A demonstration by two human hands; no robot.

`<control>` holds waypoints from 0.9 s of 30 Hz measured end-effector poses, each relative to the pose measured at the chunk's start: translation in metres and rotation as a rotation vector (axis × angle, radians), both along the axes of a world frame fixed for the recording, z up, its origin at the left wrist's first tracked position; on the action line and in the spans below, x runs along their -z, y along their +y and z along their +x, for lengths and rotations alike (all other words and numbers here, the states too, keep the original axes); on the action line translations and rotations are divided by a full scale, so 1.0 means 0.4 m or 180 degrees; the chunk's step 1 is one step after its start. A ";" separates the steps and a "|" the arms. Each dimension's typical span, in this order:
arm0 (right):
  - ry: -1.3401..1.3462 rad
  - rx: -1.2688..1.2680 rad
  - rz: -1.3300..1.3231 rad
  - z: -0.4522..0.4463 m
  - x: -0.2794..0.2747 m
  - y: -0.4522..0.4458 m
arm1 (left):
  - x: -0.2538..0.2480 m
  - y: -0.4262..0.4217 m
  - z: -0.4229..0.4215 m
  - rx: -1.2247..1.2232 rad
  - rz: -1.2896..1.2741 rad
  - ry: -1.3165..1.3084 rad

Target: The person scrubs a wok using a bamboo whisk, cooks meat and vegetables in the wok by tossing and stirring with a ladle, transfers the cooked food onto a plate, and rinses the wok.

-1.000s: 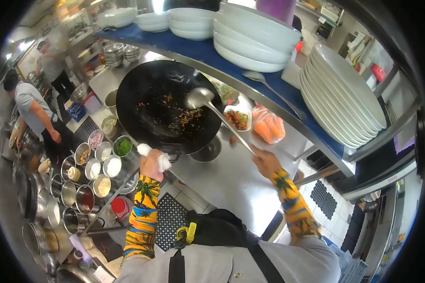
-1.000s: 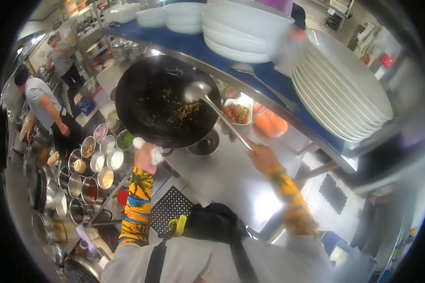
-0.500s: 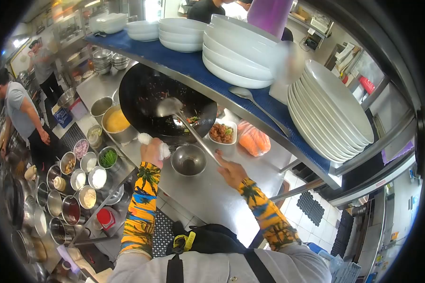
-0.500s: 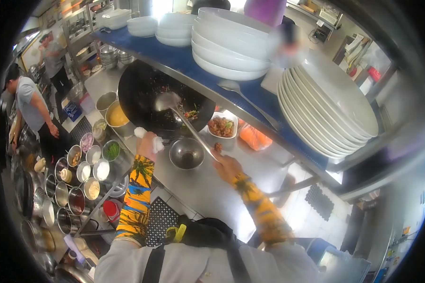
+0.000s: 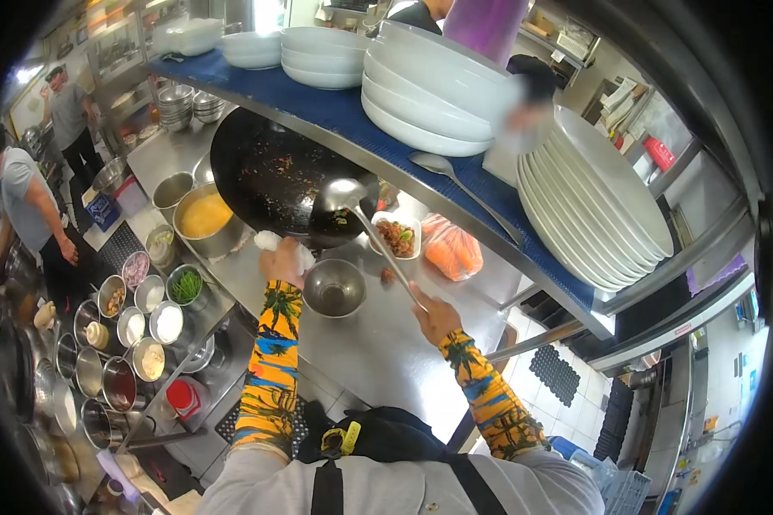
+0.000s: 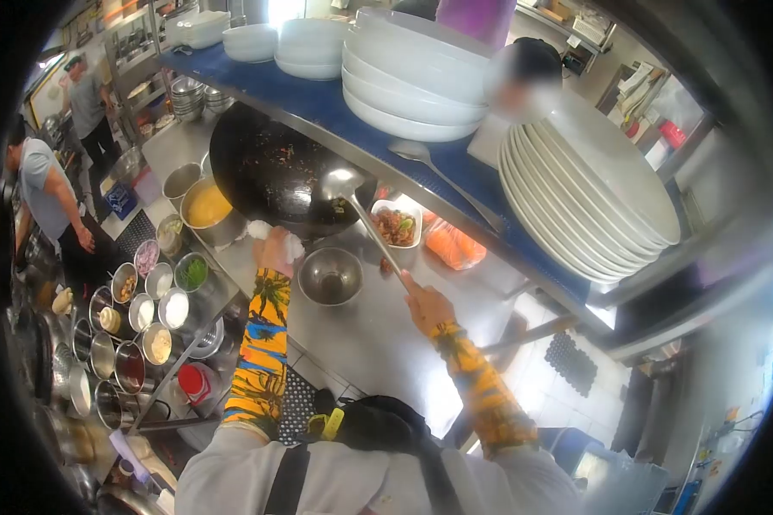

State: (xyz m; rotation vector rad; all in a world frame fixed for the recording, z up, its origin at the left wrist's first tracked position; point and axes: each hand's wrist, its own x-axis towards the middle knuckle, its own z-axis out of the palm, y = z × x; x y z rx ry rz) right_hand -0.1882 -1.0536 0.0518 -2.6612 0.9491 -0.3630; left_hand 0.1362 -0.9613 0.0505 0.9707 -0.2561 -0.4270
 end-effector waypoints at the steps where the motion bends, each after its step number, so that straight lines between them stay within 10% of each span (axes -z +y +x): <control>1: 0.0287 0.0108 -0.0036 -0.034 -0.026 0.018 | 0.004 -0.008 0.003 -0.0045 0.0011 -0.0029; 10: 0.0988 0.0633 -0.0613 -0.275 -0.137 0.041 | -0.035 -0.013 0.021 -0.0467 0.0440 0.0476; 14: 0.0166 0.0328 -0.0475 -0.277 -0.123 0.086 | 0.114 0.135 0.038 -0.0331 0.0395 -0.0524; 18: -0.0917 -0.0963 0.1659 -0.127 -0.181 0.254 | -0.040 0.440 -0.097 -0.0148 0.0741 0.1097; 22: -0.0919 -0.1814 0.4539 -0.008 -0.197 0.421 | -0.032 0.808 -0.298 -0.0117 0.0313 0.0703; 27: -0.0040 -0.2665 0.5522 0.048 -0.182 0.559 | -0.134 1.128 -0.554 -0.0767 0.0400 0.1476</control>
